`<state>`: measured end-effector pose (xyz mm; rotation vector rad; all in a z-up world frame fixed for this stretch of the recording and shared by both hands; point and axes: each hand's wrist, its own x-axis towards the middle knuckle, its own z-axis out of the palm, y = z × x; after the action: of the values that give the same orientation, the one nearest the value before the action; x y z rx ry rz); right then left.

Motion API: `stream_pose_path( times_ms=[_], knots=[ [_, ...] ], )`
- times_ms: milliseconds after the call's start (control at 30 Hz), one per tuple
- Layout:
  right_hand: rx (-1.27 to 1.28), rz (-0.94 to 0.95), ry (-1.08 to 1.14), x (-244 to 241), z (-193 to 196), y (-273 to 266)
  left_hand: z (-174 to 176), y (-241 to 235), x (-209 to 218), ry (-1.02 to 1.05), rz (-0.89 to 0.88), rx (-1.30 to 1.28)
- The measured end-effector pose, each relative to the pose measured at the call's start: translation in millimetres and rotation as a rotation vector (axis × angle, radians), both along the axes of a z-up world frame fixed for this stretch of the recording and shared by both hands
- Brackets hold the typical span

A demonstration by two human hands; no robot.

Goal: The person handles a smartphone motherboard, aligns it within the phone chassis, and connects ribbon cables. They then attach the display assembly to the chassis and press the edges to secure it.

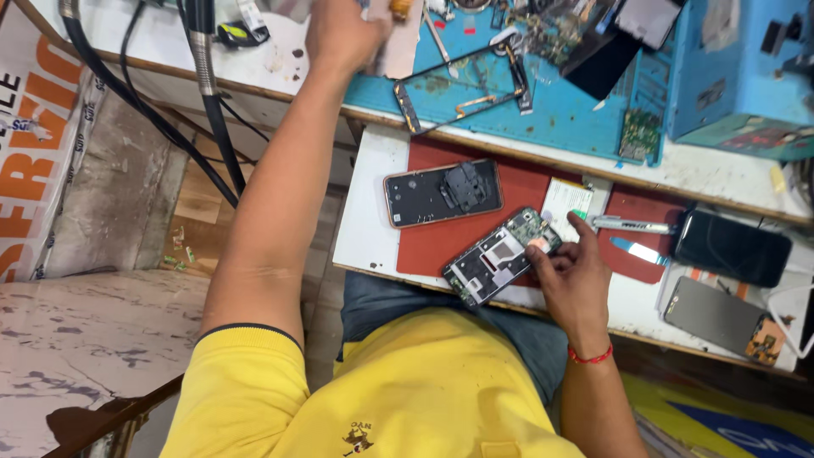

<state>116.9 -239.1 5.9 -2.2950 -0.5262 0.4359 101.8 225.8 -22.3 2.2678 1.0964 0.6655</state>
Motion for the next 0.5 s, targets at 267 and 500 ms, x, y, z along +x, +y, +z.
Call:
stream_pose_path(
  times_ms=[267,500],
  knots=[
    [-0.059,0.048,-0.101,-1.4,12.0,7.7,31.3,-29.9,-6.7,0.213,-0.029,0.098],
    [-0.001,0.027,-0.129,-3.9,6.9,2.8,44.7,-29.6,5.2,0.260,-0.049,0.035]
  ],
)
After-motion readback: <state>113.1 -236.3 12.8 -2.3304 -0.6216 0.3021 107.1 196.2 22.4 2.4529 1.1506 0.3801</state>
